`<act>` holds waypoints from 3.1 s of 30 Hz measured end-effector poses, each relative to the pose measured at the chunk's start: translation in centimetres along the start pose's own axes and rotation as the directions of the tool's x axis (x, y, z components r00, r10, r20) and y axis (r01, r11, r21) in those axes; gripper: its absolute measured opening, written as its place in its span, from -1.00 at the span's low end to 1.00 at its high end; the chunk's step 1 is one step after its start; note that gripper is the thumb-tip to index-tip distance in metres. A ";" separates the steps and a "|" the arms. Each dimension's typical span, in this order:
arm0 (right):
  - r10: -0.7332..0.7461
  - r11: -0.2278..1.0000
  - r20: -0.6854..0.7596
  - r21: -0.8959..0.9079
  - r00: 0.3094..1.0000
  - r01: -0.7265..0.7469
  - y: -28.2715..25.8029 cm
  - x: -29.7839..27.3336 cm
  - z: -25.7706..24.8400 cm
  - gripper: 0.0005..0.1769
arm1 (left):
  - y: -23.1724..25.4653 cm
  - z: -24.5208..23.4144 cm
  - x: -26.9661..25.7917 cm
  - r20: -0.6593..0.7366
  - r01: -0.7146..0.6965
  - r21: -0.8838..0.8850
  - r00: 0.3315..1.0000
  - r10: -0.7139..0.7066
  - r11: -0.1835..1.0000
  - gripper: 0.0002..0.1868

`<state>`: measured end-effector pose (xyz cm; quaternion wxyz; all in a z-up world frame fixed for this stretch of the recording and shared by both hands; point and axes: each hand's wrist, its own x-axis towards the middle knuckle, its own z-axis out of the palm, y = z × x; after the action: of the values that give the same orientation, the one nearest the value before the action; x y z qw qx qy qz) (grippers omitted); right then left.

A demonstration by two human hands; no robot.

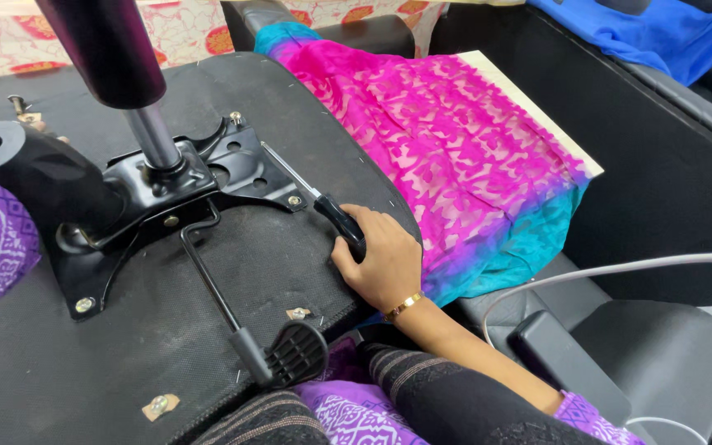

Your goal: The person uses a screwdriver to tighten screws on the underside of an office chair base. They reposition the chair to access different screws and continue tightening them.

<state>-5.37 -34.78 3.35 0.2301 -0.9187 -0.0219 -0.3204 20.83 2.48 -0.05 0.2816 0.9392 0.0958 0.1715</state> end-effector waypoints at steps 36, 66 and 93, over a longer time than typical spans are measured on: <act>0.005 0.997 0.030 -0.074 1.000 -0.002 -0.2 0.1 0.4 -0.62 | 2.5 2.0 0.4 -0.002 -0.006 -0.091 1.000 0.006 0.996 -0.68; -0.019 1.000 0.051 0.006 0.999 0.019 -0.2 0.4 -0.1 -0.63 | 0.9 -0.7 1.6 0.037 0.053 -0.108 0.998 -0.049 0.993 -0.73; 0.324 0.871 0.049 0.373 0.945 -0.318 1.1 7.3 3.7 -0.53 | 1.6 -6.7 -19.1 -0.069 -0.029 -0.041 0.997 0.026 0.999 -0.58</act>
<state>2.83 -34.94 4.70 0.4520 -0.8457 0.0718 -0.2746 0.86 -0.81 0.96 0.2955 0.9278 0.0890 0.2095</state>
